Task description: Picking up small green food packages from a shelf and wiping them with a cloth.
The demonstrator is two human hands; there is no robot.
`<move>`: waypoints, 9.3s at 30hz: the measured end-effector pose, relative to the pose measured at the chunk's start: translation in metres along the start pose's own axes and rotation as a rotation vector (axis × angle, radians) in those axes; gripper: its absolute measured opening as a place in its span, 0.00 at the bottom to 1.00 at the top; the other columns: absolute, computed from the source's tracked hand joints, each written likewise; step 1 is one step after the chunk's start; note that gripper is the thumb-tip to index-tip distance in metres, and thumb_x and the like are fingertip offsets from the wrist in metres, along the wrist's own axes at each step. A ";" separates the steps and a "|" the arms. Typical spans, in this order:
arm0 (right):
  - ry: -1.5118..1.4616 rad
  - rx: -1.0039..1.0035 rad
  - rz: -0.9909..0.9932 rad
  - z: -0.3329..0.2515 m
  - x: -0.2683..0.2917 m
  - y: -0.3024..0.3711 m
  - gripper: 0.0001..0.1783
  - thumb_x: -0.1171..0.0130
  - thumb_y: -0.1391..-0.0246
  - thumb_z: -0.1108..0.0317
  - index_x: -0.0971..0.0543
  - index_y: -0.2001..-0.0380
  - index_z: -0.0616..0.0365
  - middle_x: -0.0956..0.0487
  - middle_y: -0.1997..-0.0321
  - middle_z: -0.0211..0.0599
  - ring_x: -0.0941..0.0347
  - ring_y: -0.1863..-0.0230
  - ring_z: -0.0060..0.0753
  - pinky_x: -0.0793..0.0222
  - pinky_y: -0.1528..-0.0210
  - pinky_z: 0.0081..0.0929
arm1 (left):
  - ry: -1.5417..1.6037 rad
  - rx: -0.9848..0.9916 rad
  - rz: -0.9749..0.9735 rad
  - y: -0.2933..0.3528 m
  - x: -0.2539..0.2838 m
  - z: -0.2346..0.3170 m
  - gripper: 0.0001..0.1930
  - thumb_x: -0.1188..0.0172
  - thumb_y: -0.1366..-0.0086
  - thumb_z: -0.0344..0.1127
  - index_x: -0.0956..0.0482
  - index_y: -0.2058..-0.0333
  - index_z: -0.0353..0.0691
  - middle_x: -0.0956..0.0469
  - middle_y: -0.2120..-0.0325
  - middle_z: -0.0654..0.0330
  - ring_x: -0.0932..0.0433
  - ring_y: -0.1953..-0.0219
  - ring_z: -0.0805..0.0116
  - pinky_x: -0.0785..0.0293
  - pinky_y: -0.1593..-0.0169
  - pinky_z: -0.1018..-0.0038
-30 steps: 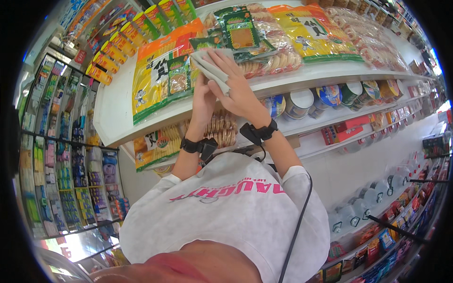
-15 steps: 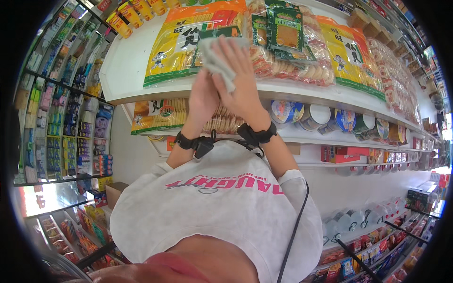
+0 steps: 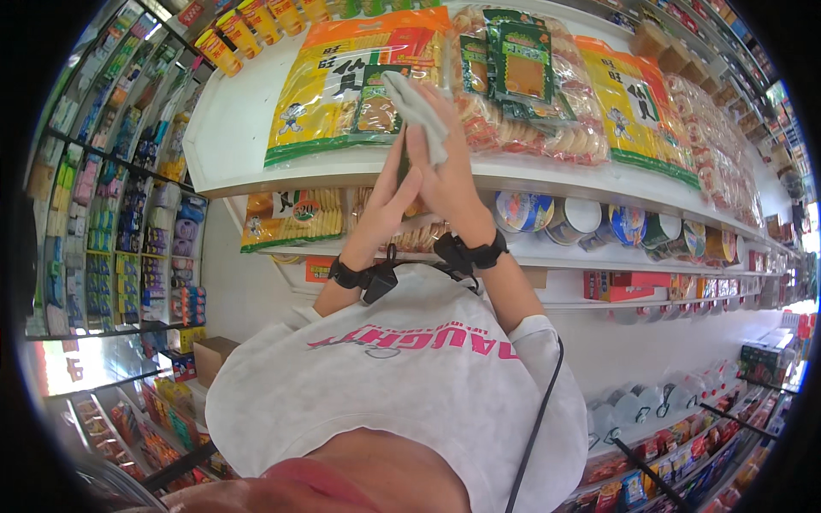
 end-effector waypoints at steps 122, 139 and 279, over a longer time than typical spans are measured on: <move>-0.306 -0.584 -0.011 0.065 -0.021 0.029 0.19 0.37 0.38 0.64 0.24 0.51 0.67 0.19 0.61 0.34 0.26 0.61 0.19 0.28 0.59 0.23 | -0.042 -0.090 0.302 -0.017 0.065 -0.012 0.24 0.36 0.34 0.25 0.35 0.43 0.33 0.20 0.56 0.58 0.22 0.60 0.77 0.25 0.57 0.79; 0.421 0.009 -0.303 0.047 -0.048 0.009 0.38 0.40 0.57 0.76 0.32 0.37 0.63 0.31 0.35 0.51 0.38 0.32 0.52 0.42 0.32 0.47 | -0.925 -0.182 0.547 -0.045 0.105 -0.003 0.30 0.36 0.40 0.27 0.30 0.38 0.39 0.25 0.45 0.49 0.25 0.46 0.49 0.30 0.43 0.62; 0.160 0.006 0.123 0.017 -0.011 0.001 0.32 0.48 0.34 0.62 0.39 0.33 0.70 0.46 0.25 0.60 0.52 0.24 0.60 0.55 0.26 0.46 | 0.112 -0.131 0.124 -0.007 0.024 -0.009 0.28 0.59 0.22 0.47 0.42 0.30 0.39 0.31 0.41 0.64 0.32 0.48 0.78 0.35 0.45 0.78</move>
Point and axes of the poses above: each hand's wrist, its own y-axis away from the middle knuckle, its own x-axis out of the back of the hand, z = x × y, the point moved 6 cm from there along -y, towards the middle knuckle
